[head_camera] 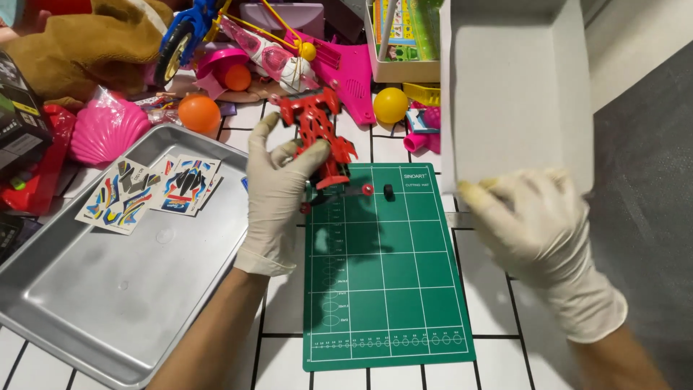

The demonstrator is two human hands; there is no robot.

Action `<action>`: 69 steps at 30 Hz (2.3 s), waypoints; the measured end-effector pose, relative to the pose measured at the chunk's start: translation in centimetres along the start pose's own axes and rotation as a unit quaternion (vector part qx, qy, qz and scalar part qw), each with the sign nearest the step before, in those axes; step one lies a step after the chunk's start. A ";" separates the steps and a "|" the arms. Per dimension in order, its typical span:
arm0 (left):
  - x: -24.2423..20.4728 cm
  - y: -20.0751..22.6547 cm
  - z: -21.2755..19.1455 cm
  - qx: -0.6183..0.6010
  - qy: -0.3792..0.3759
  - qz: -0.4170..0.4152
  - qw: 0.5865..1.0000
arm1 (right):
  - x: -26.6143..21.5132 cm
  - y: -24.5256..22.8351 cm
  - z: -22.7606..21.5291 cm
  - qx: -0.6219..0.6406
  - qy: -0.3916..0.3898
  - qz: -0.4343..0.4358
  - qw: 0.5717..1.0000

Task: The person uses a screwdriver to tighten screws on a red toy car chassis placed on a green cutting mat. They then place the car into a cardboard box, add sticker sheets, and close the box. Finally, they pick up a second toy car box and place it on the mat.

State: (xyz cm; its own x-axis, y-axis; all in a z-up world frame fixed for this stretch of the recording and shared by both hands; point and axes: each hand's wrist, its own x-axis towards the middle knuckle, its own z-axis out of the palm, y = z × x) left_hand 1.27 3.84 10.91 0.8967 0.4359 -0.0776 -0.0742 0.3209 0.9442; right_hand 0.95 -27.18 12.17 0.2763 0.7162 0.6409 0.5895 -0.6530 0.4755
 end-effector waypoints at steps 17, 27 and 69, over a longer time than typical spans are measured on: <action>0.2 0.9 -1.0 -0.073 -0.037 0.107 0.991 | 0.5 -14.2 -2.1 0.329 -0.052 -0.107 0.937; -0.2 0.5 -0.7 -0.017 -0.003 0.009 1.000 | -1.2 -15.3 -1.0 0.371 -0.086 -0.119 0.917; 0.0 -4.5 -1.5 -0.081 -0.114 -0.025 0.990 | 7.6 -0.2 25.4 0.014 -0.333 0.075 0.940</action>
State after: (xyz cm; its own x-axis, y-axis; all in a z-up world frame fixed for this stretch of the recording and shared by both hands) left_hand 0.93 3.59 6.16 0.9747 0.2213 -0.0316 -0.0796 0.4756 0.8761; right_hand 22.19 -15.33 1.59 0.7658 0.6184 0.1763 0.5237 -0.7589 0.3871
